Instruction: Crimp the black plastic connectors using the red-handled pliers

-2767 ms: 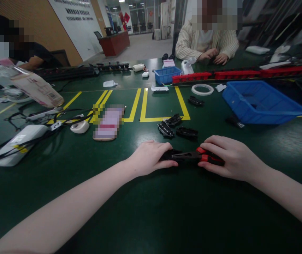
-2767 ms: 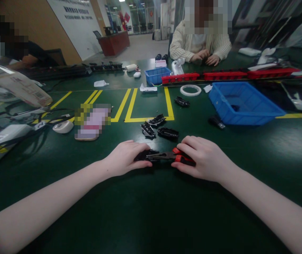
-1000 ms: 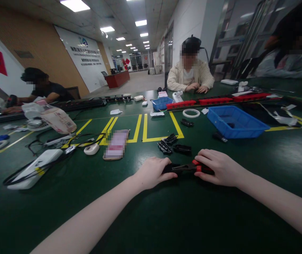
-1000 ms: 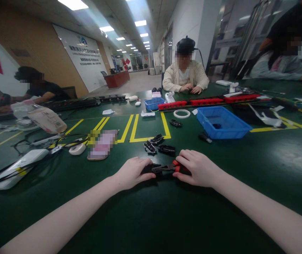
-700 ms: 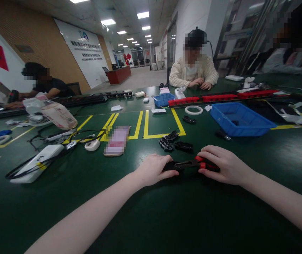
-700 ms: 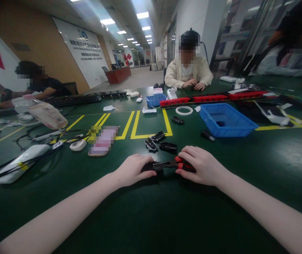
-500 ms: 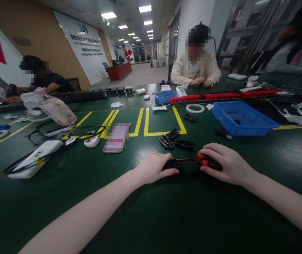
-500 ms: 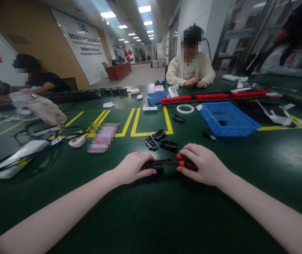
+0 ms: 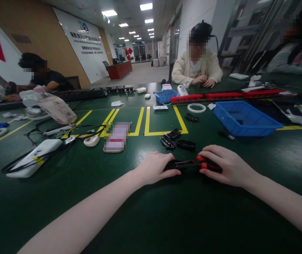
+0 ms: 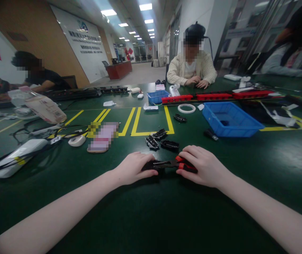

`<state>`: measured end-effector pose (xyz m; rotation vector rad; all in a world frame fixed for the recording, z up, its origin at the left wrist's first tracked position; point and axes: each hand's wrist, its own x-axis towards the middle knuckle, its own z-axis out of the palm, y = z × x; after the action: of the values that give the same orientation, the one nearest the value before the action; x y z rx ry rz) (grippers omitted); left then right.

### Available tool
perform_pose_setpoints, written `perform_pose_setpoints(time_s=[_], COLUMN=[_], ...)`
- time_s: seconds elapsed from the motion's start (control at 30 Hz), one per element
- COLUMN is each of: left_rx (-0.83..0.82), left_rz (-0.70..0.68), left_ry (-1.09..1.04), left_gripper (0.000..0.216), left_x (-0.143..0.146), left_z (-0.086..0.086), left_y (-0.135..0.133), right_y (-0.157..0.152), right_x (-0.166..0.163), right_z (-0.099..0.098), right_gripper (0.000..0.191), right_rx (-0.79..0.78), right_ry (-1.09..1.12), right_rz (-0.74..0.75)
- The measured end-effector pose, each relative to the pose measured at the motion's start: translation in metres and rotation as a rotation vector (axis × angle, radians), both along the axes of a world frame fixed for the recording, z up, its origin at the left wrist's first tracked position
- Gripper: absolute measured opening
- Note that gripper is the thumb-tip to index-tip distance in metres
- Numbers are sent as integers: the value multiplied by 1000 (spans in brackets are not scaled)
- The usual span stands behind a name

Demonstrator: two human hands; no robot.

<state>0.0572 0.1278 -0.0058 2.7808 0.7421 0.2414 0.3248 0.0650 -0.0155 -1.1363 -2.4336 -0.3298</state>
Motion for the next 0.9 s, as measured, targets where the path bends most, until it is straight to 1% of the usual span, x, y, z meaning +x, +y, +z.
perform_pose_setpoints(time_s=[0.27, 0.4, 0.53, 0.7, 0.9], left_rx=[45, 45, 42, 34, 86], left_rz=[30, 32, 43, 57, 56], left_ry=[51, 107, 131, 90, 72], left_gripper=[40, 45, 46, 47, 48], left_x=[1, 1, 1, -1, 0], left_z=[0, -1, -1, -3, -5], left_y=[-1, -1, -2, -2, -3], right_y=[0, -1, -1, 2, 5], right_x=[0, 0, 0, 1, 5], right_z=[0, -1, -1, 3, 8], right_gripper=[35, 36, 34, 33, 34], right_rx=[14, 8, 35, 29, 87], right_ry=[-45, -76, -91, -92, -107], right_rz=[14, 30, 30, 33, 63])
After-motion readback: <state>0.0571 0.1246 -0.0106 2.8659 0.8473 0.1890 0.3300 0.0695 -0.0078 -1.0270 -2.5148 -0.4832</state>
